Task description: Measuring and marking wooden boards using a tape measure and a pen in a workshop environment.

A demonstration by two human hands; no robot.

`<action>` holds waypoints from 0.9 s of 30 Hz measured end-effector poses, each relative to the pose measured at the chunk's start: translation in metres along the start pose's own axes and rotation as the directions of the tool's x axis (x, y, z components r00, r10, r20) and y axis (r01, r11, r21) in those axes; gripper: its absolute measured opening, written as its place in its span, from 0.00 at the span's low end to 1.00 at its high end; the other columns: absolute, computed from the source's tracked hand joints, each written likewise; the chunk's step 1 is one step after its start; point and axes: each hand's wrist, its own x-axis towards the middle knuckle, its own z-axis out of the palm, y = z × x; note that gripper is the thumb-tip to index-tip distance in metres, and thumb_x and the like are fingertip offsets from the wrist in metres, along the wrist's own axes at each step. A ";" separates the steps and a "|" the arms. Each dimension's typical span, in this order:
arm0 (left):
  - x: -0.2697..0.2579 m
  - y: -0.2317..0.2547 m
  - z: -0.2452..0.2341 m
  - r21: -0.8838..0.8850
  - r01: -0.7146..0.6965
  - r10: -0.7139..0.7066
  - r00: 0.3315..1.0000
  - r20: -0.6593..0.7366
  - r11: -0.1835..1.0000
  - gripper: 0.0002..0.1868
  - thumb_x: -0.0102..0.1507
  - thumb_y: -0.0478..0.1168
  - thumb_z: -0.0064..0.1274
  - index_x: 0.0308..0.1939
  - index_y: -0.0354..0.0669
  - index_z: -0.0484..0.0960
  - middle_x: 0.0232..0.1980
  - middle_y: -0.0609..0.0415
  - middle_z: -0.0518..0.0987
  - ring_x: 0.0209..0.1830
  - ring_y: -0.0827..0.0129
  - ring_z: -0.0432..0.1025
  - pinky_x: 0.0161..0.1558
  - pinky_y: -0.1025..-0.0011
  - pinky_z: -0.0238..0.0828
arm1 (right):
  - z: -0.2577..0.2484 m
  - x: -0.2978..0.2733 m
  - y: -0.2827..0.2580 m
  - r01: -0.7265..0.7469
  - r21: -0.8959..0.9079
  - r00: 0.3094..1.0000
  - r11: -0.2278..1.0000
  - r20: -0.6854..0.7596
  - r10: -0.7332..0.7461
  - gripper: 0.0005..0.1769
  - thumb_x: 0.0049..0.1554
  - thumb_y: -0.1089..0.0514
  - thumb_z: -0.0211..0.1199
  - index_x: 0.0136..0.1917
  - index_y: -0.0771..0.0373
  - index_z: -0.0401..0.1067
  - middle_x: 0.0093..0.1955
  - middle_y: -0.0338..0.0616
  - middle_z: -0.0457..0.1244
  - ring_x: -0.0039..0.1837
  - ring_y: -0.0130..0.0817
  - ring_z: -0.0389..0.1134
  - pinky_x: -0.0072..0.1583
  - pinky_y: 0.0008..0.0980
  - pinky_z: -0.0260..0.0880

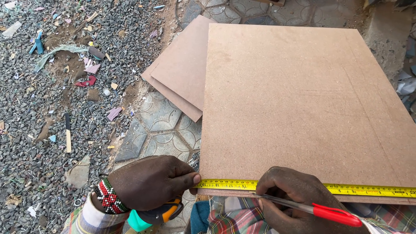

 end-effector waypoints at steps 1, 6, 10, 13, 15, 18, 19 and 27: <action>0.001 0.000 0.000 0.032 -0.016 0.016 1.000 -0.006 0.999 0.27 0.81 0.68 0.44 0.51 0.69 0.98 0.28 0.62 0.82 0.29 0.69 0.73 0.40 0.60 0.70 | 0.000 0.000 -0.002 0.018 0.014 1.000 1.000 -0.018 -0.018 0.04 0.55 0.47 0.76 0.46 0.37 0.86 0.39 0.22 0.81 0.36 0.25 0.77 0.40 0.34 0.74; -0.001 0.000 0.002 0.000 -0.016 0.016 1.000 0.001 1.000 0.26 0.81 0.67 0.44 0.50 0.70 0.98 0.29 0.63 0.82 0.31 0.72 0.74 0.42 0.64 0.72 | 0.000 0.001 -0.003 -0.078 0.079 0.997 0.994 -0.013 0.079 0.02 0.55 0.47 0.78 0.43 0.39 0.88 0.37 0.23 0.82 0.35 0.20 0.75 0.39 0.31 0.75; 0.000 -0.003 0.004 -0.058 -0.029 0.029 1.000 0.002 0.998 0.26 0.81 0.66 0.45 0.52 0.70 1.00 0.28 0.65 0.80 0.30 0.74 0.71 0.41 0.67 0.71 | -0.004 0.003 0.001 -0.033 0.095 0.999 0.995 0.021 0.031 0.04 0.57 0.46 0.78 0.47 0.40 0.89 0.39 0.24 0.84 0.37 0.19 0.80 0.40 0.30 0.79; -0.002 -0.002 0.002 -0.033 -0.025 0.026 1.000 0.009 0.999 0.27 0.80 0.67 0.45 0.54 0.73 1.02 0.27 0.64 0.80 0.29 0.73 0.71 0.41 0.66 0.71 | -0.007 0.001 -0.003 -0.074 0.108 0.997 0.991 0.024 0.072 0.04 0.57 0.45 0.79 0.46 0.40 0.90 0.38 0.24 0.85 0.38 0.19 0.81 0.40 0.31 0.80; -0.002 -0.002 0.001 -0.042 -0.032 0.032 0.999 0.015 0.999 0.27 0.81 0.67 0.44 0.55 0.73 1.02 0.26 0.64 0.77 0.28 0.73 0.69 0.39 0.65 0.69 | -0.011 0.000 -0.001 -0.103 0.076 0.995 0.992 0.023 0.102 0.04 0.55 0.45 0.79 0.45 0.37 0.91 0.39 0.21 0.86 0.38 0.18 0.82 0.41 0.30 0.81; -0.001 -0.004 0.004 -0.036 -0.044 0.045 0.999 0.018 0.998 0.27 0.81 0.66 0.44 0.56 0.74 1.01 0.26 0.65 0.76 0.28 0.74 0.68 0.39 0.65 0.69 | -0.012 -0.002 0.007 -0.235 0.107 0.971 0.966 0.063 0.229 0.04 0.54 0.47 0.80 0.44 0.40 0.93 0.37 0.23 0.85 0.38 0.18 0.81 0.42 0.29 0.80; 0.000 -0.005 0.005 -0.020 -0.051 0.052 0.999 0.013 0.998 0.26 0.81 0.66 0.44 0.57 0.75 1.00 0.28 0.65 0.78 0.29 0.74 0.70 0.40 0.65 0.71 | -0.011 -0.002 0.011 -0.334 0.164 0.941 0.928 0.108 0.319 0.04 0.55 0.50 0.81 0.44 0.46 0.94 0.34 0.28 0.83 0.38 0.20 0.79 0.42 0.30 0.79; -0.001 -0.005 0.009 0.004 -0.057 0.058 0.998 -0.015 0.998 0.25 0.81 0.68 0.43 0.53 0.72 0.96 0.30 0.65 0.85 0.31 0.71 0.78 0.45 0.65 0.77 | -0.009 -0.002 -0.004 -0.111 0.144 0.994 0.983 0.007 0.111 0.04 0.55 0.49 0.79 0.44 0.43 0.92 0.39 0.25 0.85 0.39 0.19 0.84 0.43 0.29 0.83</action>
